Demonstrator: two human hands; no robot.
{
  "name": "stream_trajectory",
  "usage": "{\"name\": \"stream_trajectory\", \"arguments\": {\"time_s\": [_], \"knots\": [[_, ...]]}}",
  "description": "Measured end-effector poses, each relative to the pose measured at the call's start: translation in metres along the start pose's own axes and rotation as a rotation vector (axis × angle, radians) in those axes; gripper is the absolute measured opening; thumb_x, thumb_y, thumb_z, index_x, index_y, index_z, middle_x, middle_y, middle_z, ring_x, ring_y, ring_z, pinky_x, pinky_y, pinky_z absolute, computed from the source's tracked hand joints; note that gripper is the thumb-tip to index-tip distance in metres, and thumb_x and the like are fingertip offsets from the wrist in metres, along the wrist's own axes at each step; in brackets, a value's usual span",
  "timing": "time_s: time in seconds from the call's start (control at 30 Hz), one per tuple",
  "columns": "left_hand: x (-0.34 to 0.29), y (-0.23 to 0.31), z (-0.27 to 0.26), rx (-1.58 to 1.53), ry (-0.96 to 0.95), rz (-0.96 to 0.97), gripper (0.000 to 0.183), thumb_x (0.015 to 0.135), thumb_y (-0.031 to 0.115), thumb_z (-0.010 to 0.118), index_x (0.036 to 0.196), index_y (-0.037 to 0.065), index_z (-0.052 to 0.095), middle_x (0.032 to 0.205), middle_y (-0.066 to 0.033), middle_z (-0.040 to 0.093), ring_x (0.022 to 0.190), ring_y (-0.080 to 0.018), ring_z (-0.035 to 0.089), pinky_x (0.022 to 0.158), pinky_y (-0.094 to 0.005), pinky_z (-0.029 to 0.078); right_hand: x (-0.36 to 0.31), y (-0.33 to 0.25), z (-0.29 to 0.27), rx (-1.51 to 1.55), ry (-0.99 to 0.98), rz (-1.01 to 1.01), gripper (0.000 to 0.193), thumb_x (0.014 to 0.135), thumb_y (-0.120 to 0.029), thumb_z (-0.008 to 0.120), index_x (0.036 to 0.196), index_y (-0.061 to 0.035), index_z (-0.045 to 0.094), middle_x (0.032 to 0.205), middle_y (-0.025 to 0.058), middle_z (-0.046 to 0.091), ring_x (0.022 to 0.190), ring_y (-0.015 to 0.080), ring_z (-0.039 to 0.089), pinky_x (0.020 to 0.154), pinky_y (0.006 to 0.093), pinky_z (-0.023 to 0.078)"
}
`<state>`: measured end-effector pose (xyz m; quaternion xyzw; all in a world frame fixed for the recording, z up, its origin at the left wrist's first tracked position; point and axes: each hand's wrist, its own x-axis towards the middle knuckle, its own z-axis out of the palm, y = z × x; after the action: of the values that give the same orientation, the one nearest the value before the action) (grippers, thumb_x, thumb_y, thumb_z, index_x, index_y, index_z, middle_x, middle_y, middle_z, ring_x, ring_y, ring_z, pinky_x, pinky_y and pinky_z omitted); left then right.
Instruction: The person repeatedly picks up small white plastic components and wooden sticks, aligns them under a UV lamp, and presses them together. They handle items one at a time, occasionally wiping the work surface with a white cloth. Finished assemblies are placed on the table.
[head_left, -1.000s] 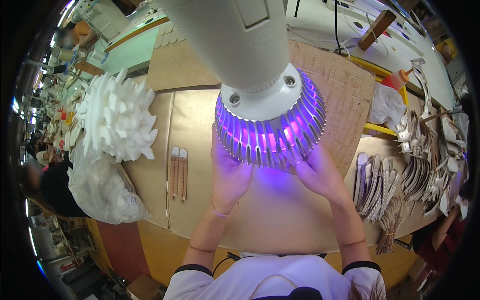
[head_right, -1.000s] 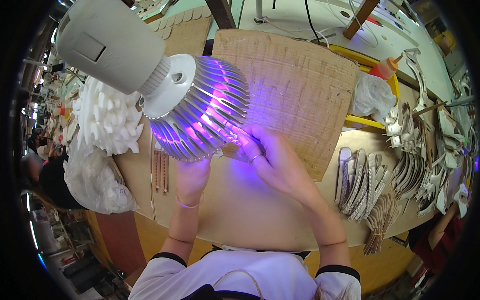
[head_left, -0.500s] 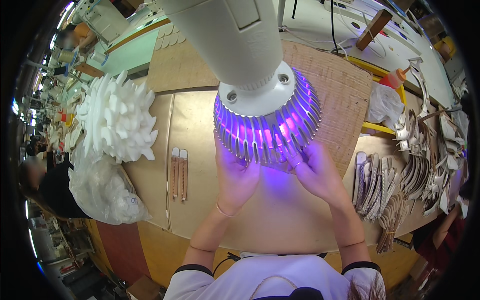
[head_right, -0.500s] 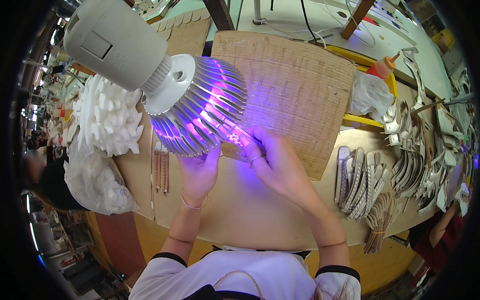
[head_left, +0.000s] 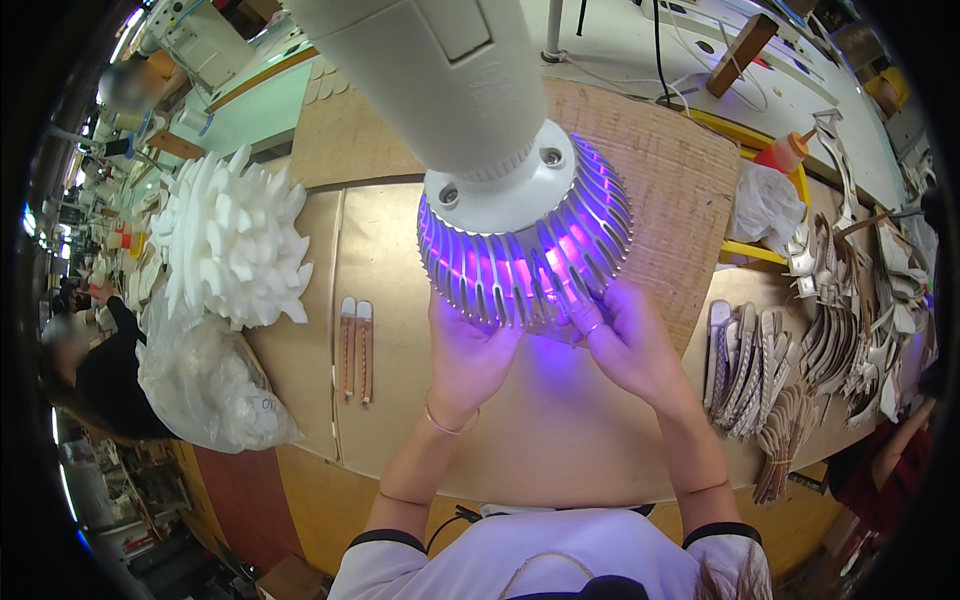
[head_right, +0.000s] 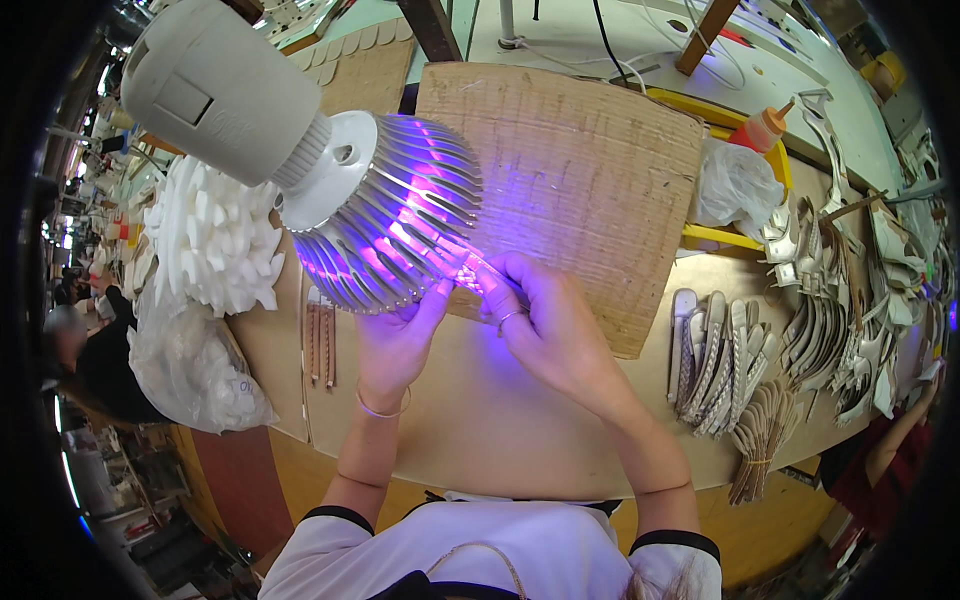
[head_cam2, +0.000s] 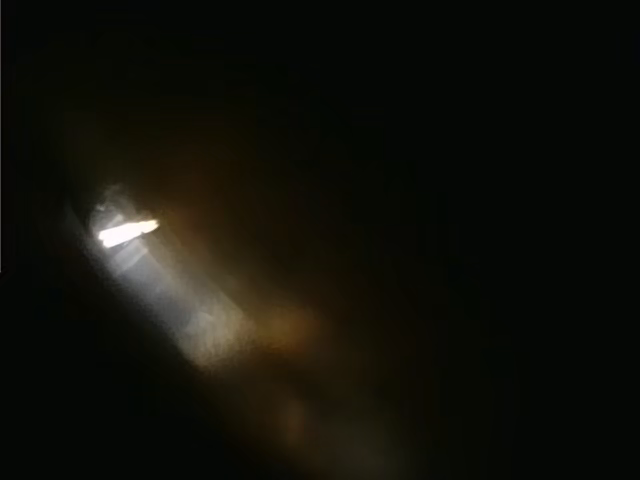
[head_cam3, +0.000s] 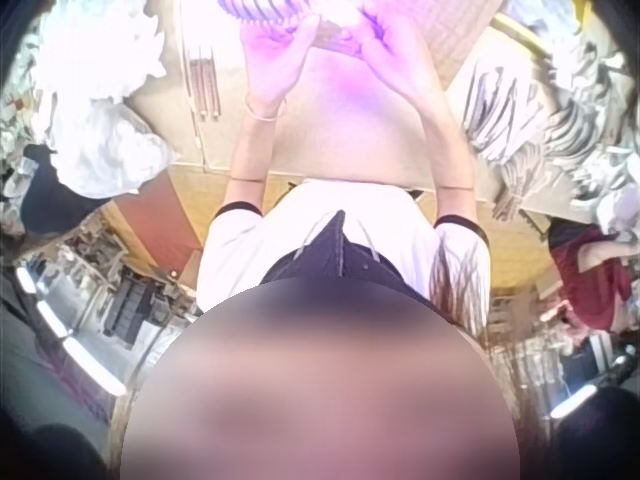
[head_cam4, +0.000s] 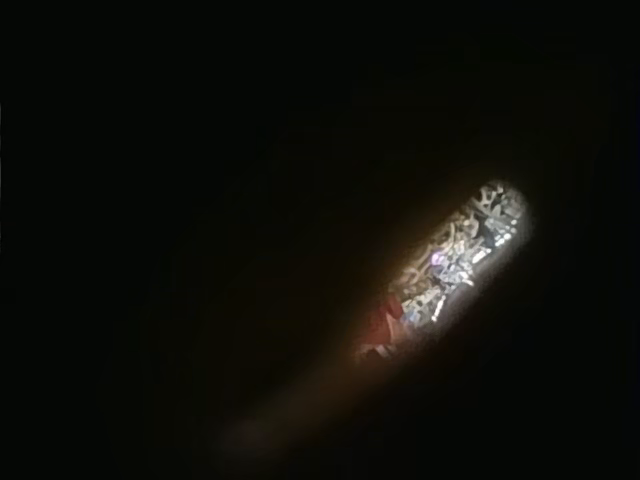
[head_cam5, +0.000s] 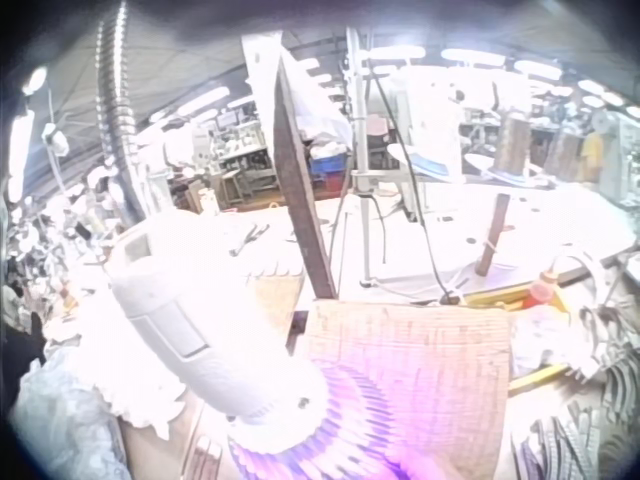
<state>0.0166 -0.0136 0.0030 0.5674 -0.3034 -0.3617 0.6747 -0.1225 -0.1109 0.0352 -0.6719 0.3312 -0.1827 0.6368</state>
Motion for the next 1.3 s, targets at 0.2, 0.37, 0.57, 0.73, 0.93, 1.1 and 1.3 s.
{"name": "stream_trajectory", "arguments": {"time_s": [0.2, 0.37, 0.57, 0.73, 0.93, 1.1, 1.3], "knots": [[0.000, 0.004, 0.000, -0.006, -0.011, -0.026, 0.042, 0.084, -0.005, 0.064, 0.122, 0.001, 0.048, 0.116, -0.0069, 0.059, 0.106, -0.0122, 0.059, 0.089, -0.0280, 0.050, 0.000, 0.002, 0.000, -0.014, 0.006, -0.008, 0.025, 0.097, -0.018, 0.053, 0.104, 0.0044, 0.061, 0.067, 0.0057, 0.060, 0.058, 0.0112, 0.057, 0.055, 0.0284, 0.046], [0.000, 0.014, 0.000, 0.023, 0.020, -0.078, 0.040, 0.083, -0.003, 0.067, 0.119, 0.000, 0.051, 0.112, -0.0068, 0.061, 0.101, -0.0116, 0.061, 0.086, -0.0281, 0.051, 0.000, 0.007, 0.001, -0.013, 0.009, -0.043, 0.024, 0.097, -0.018, 0.054, 0.101, 0.0036, 0.062, 0.065, 0.0054, 0.060, 0.057, 0.0114, 0.057, 0.054, 0.0288, 0.045], [0.005, 0.005, -0.002, 0.109, 0.090, -0.085, 0.037, 0.081, -0.003, 0.067, 0.115, -0.001, 0.053, 0.107, -0.0063, 0.063, 0.098, -0.0110, 0.061, 0.083, -0.0270, 0.051, -0.001, 0.012, 0.008, -0.045, 0.007, -0.042, 0.023, 0.097, -0.018, 0.054, 0.096, 0.0036, 0.062, 0.063, 0.0067, 0.059, 0.056, 0.0125, 0.057, 0.054, 0.0298, 0.045], [0.011, -0.004, -0.005, -0.132, 0.066, -0.009, 0.040, 0.082, -0.005, 0.064, 0.118, -0.003, 0.049, 0.110, -0.0078, 0.062, 0.100, -0.0118, 0.061, 0.086, -0.0268, 0.050, -0.001, 0.016, 0.013, -0.011, 0.035, -0.066, 0.023, 0.097, -0.019, 0.055, 0.097, 0.0029, 0.062, 0.064, 0.0082, 0.059, 0.057, 0.0139, 0.056, 0.054, 0.0306, 0.045], [0.008, 0.002, 0.000, -0.253, 0.039, -0.080, 0.044, 0.084, -0.007, 0.060, 0.124, -0.004, 0.044, 0.115, -0.0105, 0.061, 0.104, -0.0130, 0.061, 0.089, -0.0286, 0.050, -0.005, 0.024, 0.010, -0.008, 0.021, -0.006, 0.025, 0.097, -0.022, 0.056, 0.096, 0.0023, 0.065, 0.067, 0.0072, 0.061, 0.061, 0.0112, 0.057, 0.057, 0.0288, 0.046], [0.008, 0.008, 0.004, -0.285, 0.025, -0.136, 0.044, 0.085, -0.008, 0.059, 0.126, -0.004, 0.042, 0.115, -0.0114, 0.062, 0.099, -0.0128, 0.063, 0.086, -0.0271, 0.051, -0.008, 0.027, 0.010, 0.037, 0.022, 0.038, 0.028, 0.097, -0.023, 0.056, 0.097, 0.0035, 0.066, 0.070, 0.0046, 0.062, 0.064, 0.0093, 0.058, 0.058, 0.0263, 0.047], [0.006, 0.006, 0.005, -0.234, -0.014, -0.094, 0.040, 0.087, -0.007, 0.058, 0.125, -0.005, 0.044, 0.106, -0.0105, 0.065, 0.092, -0.0129, 0.065, 0.080, -0.0248, 0.052, -0.012, 0.029, 0.013, 0.061, 0.049, 0.011, 0.030, 0.097, -0.023, 0.056, 0.094, 0.0053, 0.065, 0.072, 0.0055, 0.064, 0.064, 0.0092, 0.059, 0.060, 0.0254, 0.048]]}}
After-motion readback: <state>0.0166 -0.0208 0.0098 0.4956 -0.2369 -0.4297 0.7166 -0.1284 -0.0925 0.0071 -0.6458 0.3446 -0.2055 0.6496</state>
